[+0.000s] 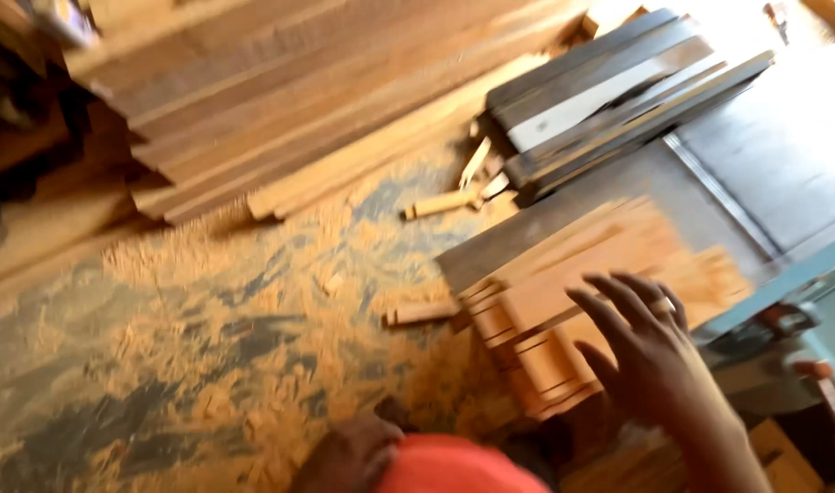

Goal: The person picks up a wooden board, aligns it against the fence of a table saw, and pushes it through the blade, repeating this process with several more boards.

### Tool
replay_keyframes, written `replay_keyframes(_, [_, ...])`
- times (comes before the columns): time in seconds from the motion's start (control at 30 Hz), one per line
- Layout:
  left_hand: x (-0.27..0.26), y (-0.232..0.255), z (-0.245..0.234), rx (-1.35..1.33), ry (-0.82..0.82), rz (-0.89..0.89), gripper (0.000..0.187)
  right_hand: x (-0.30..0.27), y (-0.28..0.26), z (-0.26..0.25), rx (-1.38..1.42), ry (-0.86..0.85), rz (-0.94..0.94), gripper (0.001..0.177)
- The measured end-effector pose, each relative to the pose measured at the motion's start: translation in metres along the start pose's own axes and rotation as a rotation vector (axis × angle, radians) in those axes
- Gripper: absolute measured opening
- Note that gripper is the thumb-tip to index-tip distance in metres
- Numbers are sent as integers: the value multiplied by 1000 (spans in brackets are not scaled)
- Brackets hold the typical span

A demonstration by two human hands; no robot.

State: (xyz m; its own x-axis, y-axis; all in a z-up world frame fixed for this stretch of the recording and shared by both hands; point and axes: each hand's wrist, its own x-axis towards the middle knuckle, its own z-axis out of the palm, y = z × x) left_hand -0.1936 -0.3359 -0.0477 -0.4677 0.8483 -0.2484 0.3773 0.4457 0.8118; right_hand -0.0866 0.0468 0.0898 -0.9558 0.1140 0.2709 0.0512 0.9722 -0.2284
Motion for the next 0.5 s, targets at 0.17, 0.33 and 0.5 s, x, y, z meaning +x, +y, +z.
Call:
replay_keyframes(0.17, [-61, -62, -64, 0, 129, -162, 21, 22, -33, 73, -211, -264, -172, 86])
replay_keyframes(0.33, [-68, -138, -70, -160, 216, -213, 20, 51, -49, 93, -327, -523, 32, 82])
replay_keyframes(0.5, [1, -103, -138, -306, 80, 49, 22, 38, -9, 123, -376, -499, -55, 89])
